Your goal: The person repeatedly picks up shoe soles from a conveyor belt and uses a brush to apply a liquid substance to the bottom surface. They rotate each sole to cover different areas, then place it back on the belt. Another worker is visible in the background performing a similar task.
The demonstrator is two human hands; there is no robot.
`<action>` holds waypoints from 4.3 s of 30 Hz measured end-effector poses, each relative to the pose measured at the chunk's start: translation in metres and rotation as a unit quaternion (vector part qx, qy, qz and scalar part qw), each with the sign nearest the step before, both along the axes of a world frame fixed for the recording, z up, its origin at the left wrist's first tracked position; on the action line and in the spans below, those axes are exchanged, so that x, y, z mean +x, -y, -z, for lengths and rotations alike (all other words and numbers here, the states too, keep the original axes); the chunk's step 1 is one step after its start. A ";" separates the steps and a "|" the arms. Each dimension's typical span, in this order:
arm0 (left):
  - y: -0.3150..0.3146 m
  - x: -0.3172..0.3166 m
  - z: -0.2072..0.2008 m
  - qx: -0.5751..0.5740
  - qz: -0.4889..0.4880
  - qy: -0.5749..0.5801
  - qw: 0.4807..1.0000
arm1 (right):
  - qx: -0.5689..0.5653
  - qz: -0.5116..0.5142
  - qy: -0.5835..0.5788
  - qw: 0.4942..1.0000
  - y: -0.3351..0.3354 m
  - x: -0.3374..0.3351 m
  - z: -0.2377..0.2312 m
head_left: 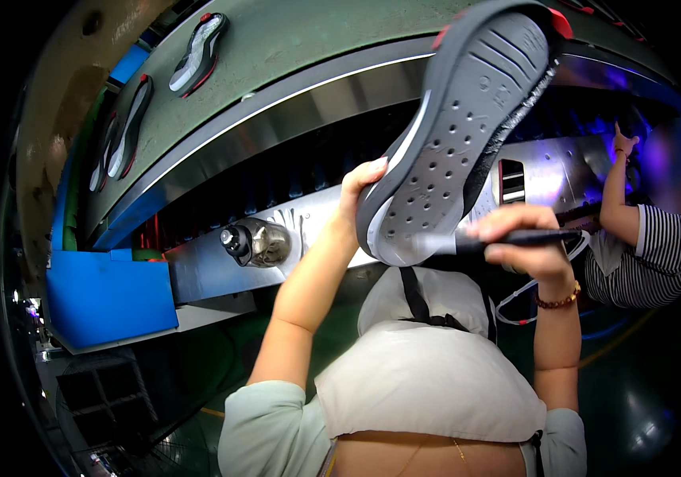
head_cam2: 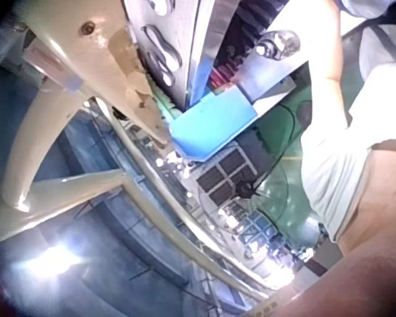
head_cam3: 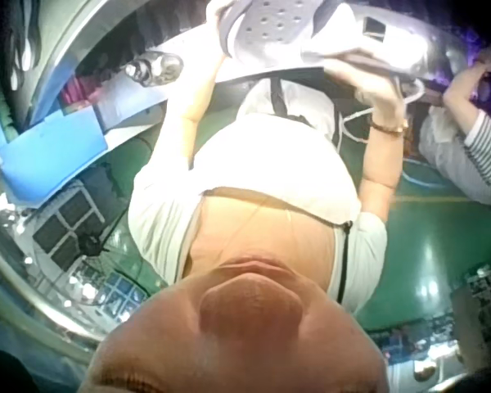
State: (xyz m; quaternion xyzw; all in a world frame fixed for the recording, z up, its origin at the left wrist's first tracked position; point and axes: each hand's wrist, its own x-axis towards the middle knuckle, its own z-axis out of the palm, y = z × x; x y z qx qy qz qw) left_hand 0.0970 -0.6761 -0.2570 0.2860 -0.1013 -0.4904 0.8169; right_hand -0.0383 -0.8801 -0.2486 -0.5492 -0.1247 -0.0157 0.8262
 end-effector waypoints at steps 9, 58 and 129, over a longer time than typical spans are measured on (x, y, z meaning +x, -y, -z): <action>0.003 0.004 -0.010 0.137 0.125 -0.089 0.979 | -0.184 -0.158 0.130 0.961 0.025 0.017 -0.022; -0.095 0.028 -0.006 0.284 0.053 -0.106 0.951 | -0.307 -0.084 0.072 0.945 0.075 0.015 0.001; 0.210 0.179 -0.026 0.345 -0.191 0.630 0.669 | 0.357 0.304 -0.158 0.869 0.026 -0.054 0.113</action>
